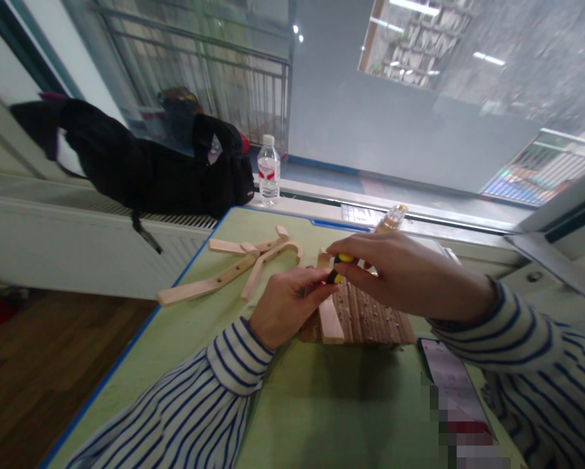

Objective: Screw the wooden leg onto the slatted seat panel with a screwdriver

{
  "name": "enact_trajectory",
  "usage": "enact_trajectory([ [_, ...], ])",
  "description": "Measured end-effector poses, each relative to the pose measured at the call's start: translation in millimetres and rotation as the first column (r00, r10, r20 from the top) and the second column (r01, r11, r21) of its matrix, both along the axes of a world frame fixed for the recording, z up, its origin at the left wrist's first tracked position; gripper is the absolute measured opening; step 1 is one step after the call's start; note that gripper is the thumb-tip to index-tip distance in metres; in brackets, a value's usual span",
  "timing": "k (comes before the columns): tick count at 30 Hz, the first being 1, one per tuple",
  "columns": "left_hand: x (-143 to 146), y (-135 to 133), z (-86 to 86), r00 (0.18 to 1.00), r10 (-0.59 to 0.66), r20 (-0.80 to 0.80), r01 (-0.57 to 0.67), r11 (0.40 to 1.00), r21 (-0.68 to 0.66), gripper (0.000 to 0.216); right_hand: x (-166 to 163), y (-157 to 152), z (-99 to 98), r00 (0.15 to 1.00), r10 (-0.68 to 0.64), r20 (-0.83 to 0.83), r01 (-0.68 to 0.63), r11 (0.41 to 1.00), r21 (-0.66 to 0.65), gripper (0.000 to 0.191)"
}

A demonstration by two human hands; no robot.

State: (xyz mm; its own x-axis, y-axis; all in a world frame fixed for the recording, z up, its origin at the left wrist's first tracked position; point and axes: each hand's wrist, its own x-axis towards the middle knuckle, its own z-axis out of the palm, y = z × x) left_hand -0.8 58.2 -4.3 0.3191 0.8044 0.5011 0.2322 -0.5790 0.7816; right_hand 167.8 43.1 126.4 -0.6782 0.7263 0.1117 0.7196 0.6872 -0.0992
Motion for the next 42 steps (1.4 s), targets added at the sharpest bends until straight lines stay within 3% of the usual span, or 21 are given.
enact_trajectory([
  [16, -2.4, -0.7, 6.0, 0.995, -0.075, -0.072, 0.075, 0.997, -0.011, 0.022, -2.5, 1.8, -5.3, 1.0, -0.03, -0.002, 0.03, 0.999, 0.042, 0.021],
  [23, -1.5, -1.7, 3.3, 0.998, 0.022, -0.062, -0.021, 1.0, 0.014, 0.026, -4.6, 1.6, -3.6, 1.0, -0.013, 0.024, 0.011, 0.998, 0.066, 0.023],
  [30, -3.1, -1.0, 1.1, 0.999, 0.017, -0.045, -0.017, 1.0, 0.009, 0.023, -0.7, -1.5, -3.4, 0.998, 0.002, -0.071, 0.002, 0.999, 0.053, 0.03],
  [36, -2.3, -0.8, 1.5, 0.999, -0.013, -0.031, 0.013, 1.0, 0.007, 0.021, -1.8, 0.3, -4.3, 1.0, -0.005, -0.019, 0.005, 1.0, -0.021, 0.024],
  [42, -3.4, -2.0, 5.2, 0.997, -0.041, -0.066, 0.042, 0.999, 0.01, 0.019, -2.6, 0.3, -3.5, 1.0, -0.022, -0.006, 0.022, 1.0, -0.005, 0.022],
])
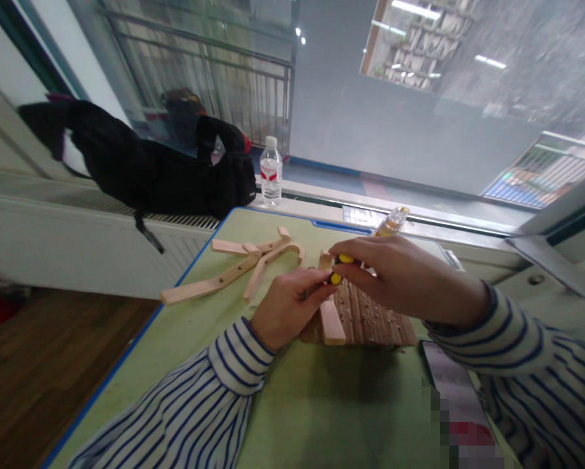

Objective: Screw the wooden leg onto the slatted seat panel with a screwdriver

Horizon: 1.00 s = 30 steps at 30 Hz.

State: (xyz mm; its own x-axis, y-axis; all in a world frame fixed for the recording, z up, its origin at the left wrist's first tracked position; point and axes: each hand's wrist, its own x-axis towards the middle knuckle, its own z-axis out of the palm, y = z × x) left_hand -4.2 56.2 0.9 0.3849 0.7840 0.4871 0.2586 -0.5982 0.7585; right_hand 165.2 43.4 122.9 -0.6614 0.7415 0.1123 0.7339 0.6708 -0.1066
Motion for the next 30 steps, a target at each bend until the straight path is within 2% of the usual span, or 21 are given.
enact_trajectory([
  [12, 0.4, -0.1, 4.6, 0.999, -0.042, -0.02, 0.042, 0.999, -0.001, 0.019, 0.4, 0.0, -4.3, 1.0, -0.027, -0.002, 0.027, 0.999, 0.041, 0.025],
  [21, 0.6, 0.7, -2.1, 0.999, 0.027, 0.029, -0.026, 0.999, -0.039, 0.023, -2.6, -0.7, -0.1, 1.0, -0.003, 0.018, 0.003, 1.0, 0.027, 0.026],
  [30, 0.9, 1.3, -3.7, 0.999, 0.036, 0.026, -0.036, 0.999, 0.015, 0.022, 1.5, -2.2, 0.1, 1.0, 0.015, -0.025, -0.015, 1.0, 0.021, 0.028],
])
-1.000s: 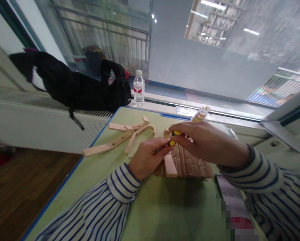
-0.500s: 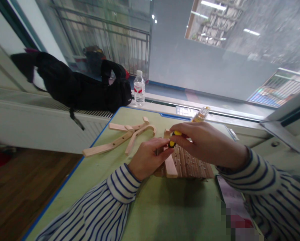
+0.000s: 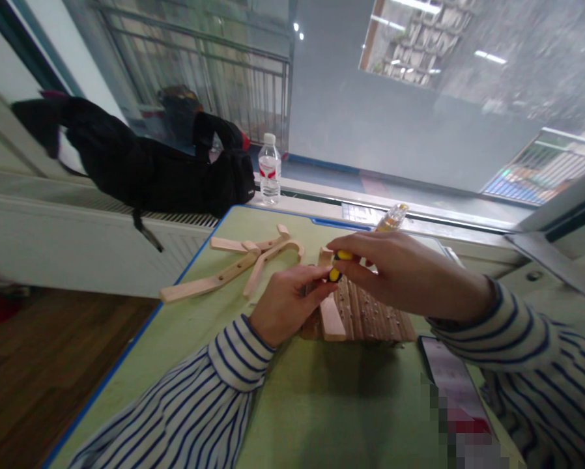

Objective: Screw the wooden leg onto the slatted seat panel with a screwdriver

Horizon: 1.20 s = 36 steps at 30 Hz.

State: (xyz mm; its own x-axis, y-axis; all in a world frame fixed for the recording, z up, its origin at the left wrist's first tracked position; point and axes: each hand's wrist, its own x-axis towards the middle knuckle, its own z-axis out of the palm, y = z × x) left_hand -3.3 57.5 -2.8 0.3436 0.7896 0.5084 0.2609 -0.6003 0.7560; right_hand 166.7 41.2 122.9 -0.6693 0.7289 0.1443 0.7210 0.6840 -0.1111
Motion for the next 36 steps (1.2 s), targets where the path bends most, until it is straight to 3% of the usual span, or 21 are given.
enact_trajectory([
  [13, 2.2, -1.8, 4.8, 0.998, -0.057, -0.038, 0.057, 0.998, -0.008, 0.018, 2.1, 3.0, 0.4, 0.999, -0.029, 0.043, 0.029, 1.0, 0.003, 0.028],
  [20, 4.4, -2.0, 1.0, 0.999, 0.003, -0.041, -0.004, 1.0, -0.013, 0.023, 0.9, 4.5, 0.6, 0.998, -0.046, 0.052, 0.046, 0.999, 0.0, 0.03],
  [30, 2.6, -2.2, -6.8, 1.0, 0.014, -0.01, -0.014, 1.0, 0.013, 0.022, 7.1, 3.8, 1.9, 0.999, 0.011, -0.04, -0.013, 0.998, -0.062, 0.028],
  [36, 2.5, -1.6, -5.5, 1.0, 0.007, -0.019, -0.007, 1.0, 0.019, 0.02, 7.2, 4.6, 0.8, 0.997, 0.066, -0.05, -0.067, 0.998, -0.02, 0.025],
])
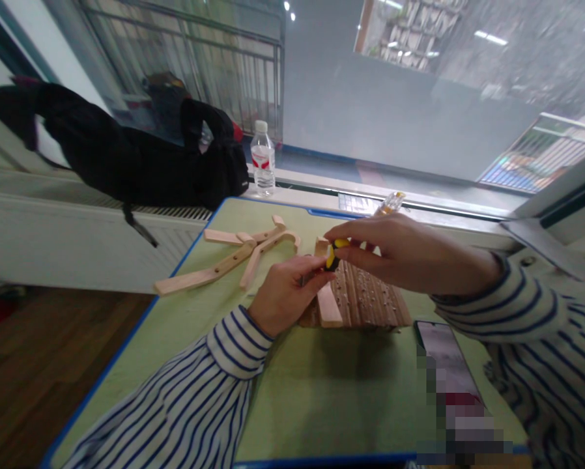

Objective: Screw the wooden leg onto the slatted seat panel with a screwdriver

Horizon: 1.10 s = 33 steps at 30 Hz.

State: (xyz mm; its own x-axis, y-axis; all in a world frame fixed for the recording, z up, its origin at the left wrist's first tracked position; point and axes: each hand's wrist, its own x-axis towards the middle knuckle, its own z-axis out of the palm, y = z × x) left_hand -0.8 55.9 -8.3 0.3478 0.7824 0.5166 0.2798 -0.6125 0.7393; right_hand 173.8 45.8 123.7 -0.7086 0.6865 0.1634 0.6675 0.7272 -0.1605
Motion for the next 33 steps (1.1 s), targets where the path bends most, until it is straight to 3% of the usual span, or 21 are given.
enact_trajectory([
  [13, -0.7, 0.8, 5.8, 0.995, -0.092, -0.04, 0.091, 0.995, -0.034, 0.022, -1.7, -3.2, -3.0, 0.994, -0.1, 0.046, 0.095, 0.991, 0.096, 0.026],
  [22, -0.4, 1.7, 2.1, 1.0, 0.02, -0.004, -0.02, 0.997, -0.077, 0.028, -4.5, -3.2, -3.1, 0.991, -0.121, 0.058, 0.116, 0.99, 0.08, 0.025],
  [28, 0.2, 1.1, 3.9, 0.999, 0.017, 0.047, -0.011, 0.993, -0.119, 0.023, -0.5, -2.5, -11.0, 0.996, -0.065, -0.061, 0.068, 0.997, 0.047, 0.033],
  [33, 1.4, 0.8, 5.1, 0.996, 0.035, 0.08, -0.024, 0.99, -0.137, 0.019, -0.5, -2.2, -10.7, 0.996, -0.077, -0.041, 0.079, 0.996, 0.033, 0.028],
])
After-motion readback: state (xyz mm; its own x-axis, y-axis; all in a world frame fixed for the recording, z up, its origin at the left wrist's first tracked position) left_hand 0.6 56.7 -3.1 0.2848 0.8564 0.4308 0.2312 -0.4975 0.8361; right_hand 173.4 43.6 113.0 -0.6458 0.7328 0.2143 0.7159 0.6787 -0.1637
